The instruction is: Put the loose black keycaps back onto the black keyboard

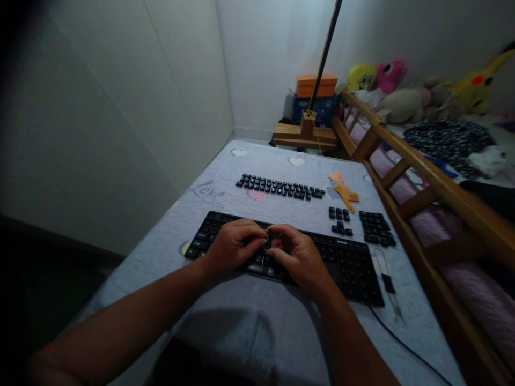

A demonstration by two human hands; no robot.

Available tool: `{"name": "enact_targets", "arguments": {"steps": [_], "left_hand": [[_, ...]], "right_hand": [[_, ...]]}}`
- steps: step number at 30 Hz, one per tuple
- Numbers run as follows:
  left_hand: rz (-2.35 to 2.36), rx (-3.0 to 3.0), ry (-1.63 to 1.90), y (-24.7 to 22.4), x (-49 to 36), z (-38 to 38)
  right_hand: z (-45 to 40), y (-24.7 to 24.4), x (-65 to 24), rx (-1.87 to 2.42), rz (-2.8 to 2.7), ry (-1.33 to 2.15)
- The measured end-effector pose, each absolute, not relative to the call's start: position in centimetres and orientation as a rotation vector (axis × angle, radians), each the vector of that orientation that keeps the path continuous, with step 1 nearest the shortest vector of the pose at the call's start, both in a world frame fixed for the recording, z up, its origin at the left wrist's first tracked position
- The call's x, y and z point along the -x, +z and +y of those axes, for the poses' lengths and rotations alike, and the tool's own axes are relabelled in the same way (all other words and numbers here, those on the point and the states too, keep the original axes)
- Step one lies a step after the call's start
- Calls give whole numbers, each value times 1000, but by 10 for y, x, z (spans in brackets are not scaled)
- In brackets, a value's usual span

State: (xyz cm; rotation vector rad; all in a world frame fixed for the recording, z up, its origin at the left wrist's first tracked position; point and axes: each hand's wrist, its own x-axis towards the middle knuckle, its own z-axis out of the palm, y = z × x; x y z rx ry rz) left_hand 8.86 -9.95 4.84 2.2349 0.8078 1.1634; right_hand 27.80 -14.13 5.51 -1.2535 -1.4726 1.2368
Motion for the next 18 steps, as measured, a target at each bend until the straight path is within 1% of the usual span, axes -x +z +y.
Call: {"name": "enact_targets", "arguments": {"steps": [12, 18], "left_hand": [[828, -2190, 1208, 45, -87, -96], [912, -2210, 1240, 45, -81, -90]], "right_hand": [[-138, 55, -284, 1258, -1438, 1218], [-143, 61, -306, 1367, -1502, 1183]]}}
